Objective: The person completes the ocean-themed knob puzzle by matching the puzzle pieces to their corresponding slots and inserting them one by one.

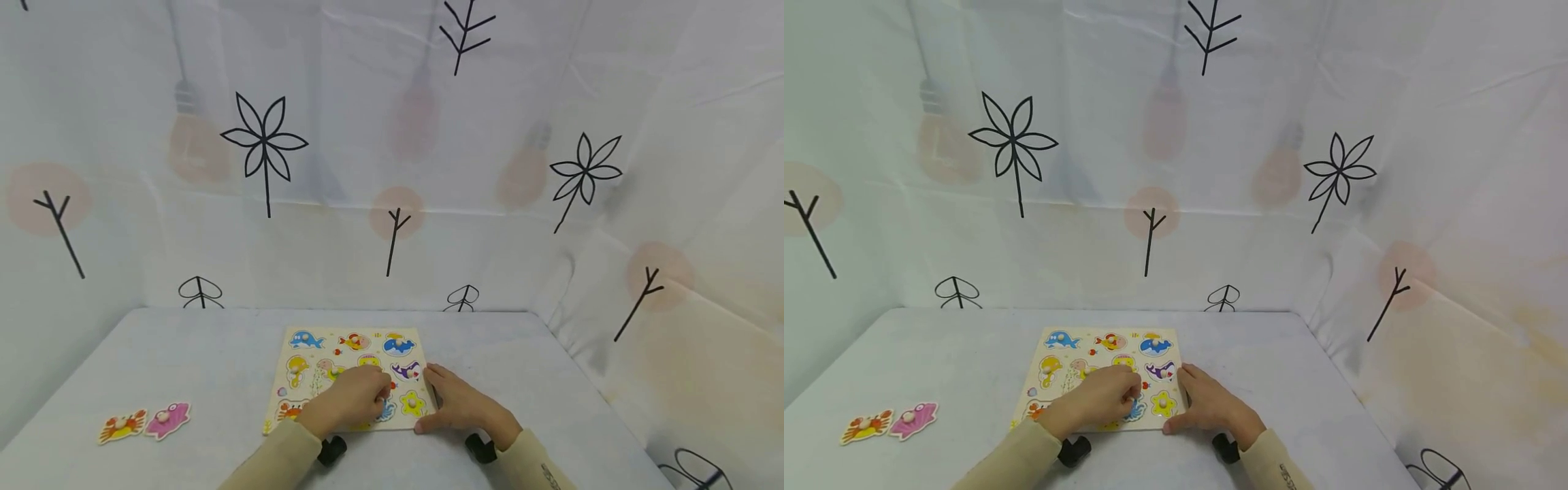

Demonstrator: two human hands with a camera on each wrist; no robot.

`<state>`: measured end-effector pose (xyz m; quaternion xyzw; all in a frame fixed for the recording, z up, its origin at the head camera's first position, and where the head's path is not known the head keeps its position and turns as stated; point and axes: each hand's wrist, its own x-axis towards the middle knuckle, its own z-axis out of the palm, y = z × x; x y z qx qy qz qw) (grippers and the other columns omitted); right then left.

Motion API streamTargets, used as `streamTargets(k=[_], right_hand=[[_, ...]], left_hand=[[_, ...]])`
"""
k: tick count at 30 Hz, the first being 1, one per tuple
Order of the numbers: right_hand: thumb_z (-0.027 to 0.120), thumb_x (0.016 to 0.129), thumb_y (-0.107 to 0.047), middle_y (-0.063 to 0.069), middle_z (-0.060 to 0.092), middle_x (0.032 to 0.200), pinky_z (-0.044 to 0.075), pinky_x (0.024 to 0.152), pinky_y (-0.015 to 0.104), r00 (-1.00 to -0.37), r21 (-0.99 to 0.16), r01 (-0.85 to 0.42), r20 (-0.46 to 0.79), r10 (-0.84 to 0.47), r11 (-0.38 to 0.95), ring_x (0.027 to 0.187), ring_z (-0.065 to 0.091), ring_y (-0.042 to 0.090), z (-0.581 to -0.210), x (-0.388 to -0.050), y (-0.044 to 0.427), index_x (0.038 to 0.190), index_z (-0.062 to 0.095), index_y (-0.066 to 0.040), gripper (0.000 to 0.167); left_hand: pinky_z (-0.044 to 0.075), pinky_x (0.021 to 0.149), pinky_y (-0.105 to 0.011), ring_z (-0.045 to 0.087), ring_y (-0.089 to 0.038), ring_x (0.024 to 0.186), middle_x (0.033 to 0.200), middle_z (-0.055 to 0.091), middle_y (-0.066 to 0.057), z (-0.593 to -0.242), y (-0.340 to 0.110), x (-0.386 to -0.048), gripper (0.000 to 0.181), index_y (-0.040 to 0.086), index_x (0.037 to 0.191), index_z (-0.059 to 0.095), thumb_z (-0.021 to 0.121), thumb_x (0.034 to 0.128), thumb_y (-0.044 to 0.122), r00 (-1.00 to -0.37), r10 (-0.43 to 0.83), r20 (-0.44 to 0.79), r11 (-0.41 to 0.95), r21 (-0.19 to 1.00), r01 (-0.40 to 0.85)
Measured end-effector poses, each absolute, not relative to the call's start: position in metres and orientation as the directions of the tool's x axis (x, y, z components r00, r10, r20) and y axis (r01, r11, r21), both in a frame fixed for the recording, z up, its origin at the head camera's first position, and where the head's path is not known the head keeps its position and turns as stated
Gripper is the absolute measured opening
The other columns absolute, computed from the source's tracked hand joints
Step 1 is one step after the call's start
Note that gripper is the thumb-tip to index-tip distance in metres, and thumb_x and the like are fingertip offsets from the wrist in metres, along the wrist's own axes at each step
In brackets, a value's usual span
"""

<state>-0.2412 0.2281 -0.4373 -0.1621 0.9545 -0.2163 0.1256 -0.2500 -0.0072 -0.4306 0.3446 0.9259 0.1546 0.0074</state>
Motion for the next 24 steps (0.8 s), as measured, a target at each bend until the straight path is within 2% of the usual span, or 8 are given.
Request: streamTargets(k=[24], right_hand=[[0.079,0.062,-0.061,0.014,0.027,0.153,0.025,0.107,0.057,-0.918,-0.471,-0.243,-0.171,-0.358,0.848,0.139,0.026,0.035,-0.4369,-0.2407,0.2271,0.147,0.033,-0.005,0.111]], left_hand=[[0.040,0.066,-0.024,0.046,-0.008,0.070,0.075,0.050,0.011,-0.4317,-0.0048,-0.2488,0.012,0.019,0.079,0.059,0.064,0.0815,0.009,-0.760,0.642,0.100,0.701,0.325,0.635]])
